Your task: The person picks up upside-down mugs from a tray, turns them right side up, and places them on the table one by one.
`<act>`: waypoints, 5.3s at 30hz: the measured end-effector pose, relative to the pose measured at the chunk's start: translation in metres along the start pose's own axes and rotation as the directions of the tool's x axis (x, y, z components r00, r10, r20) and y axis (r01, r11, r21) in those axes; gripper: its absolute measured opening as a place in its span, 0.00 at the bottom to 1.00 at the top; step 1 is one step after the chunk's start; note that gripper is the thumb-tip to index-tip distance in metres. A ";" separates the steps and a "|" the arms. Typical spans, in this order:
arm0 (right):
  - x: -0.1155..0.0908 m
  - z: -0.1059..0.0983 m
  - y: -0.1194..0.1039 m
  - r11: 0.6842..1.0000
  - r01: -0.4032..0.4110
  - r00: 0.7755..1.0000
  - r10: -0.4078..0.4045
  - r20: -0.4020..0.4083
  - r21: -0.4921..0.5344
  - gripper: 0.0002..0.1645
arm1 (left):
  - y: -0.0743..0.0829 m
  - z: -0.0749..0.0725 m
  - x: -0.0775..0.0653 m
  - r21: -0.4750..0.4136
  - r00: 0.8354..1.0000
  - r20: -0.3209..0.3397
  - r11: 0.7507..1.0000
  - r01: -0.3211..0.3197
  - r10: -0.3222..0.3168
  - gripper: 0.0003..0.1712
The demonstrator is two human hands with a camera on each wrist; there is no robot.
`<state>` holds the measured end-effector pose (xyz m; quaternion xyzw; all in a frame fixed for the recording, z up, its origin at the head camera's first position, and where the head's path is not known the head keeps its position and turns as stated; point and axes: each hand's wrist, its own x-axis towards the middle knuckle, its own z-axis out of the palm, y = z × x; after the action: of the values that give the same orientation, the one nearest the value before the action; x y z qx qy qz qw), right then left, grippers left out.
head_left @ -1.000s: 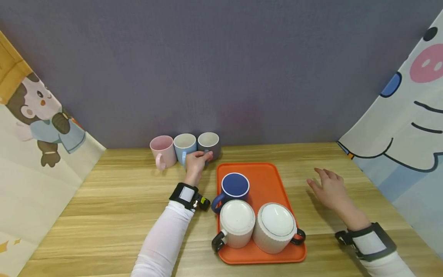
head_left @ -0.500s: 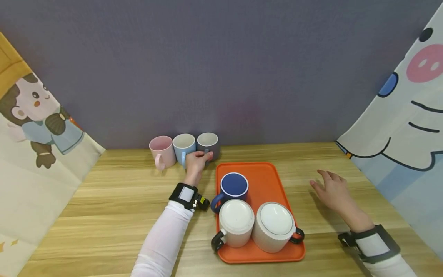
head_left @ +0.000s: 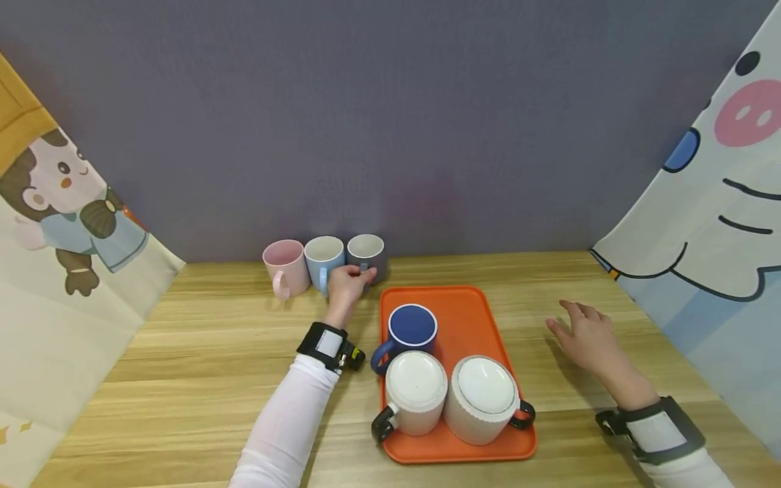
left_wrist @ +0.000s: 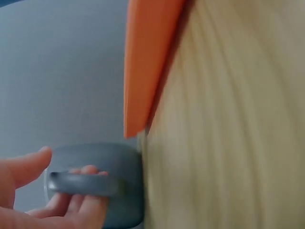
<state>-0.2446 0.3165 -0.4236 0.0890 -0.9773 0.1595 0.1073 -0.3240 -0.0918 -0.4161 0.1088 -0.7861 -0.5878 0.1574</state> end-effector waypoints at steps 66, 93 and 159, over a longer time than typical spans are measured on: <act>0.026 0.014 -0.054 0.992 0.086 0.996 -0.085 -0.011 0.092 0.30 | 0.057 -0.061 -0.087 0.282 0.653 0.739 0.805 -0.522 0.165 0.15; 0.037 0.020 -0.073 0.989 0.111 0.993 -0.115 0.035 0.093 0.31 | 0.045 -0.050 -0.089 0.277 0.577 0.810 0.798 -0.535 0.106 0.24; 0.065 0.008 -0.121 0.968 0.146 0.986 -0.160 0.055 0.204 0.33 | 0.044 -0.048 -0.079 0.028 0.795 0.603 0.995 -0.097 0.060 0.12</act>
<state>-0.2835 0.1920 -0.3803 0.1798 -0.9499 0.2445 0.0752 -0.2325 -0.0934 -0.3706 -0.1117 -0.8157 -0.5620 -0.0791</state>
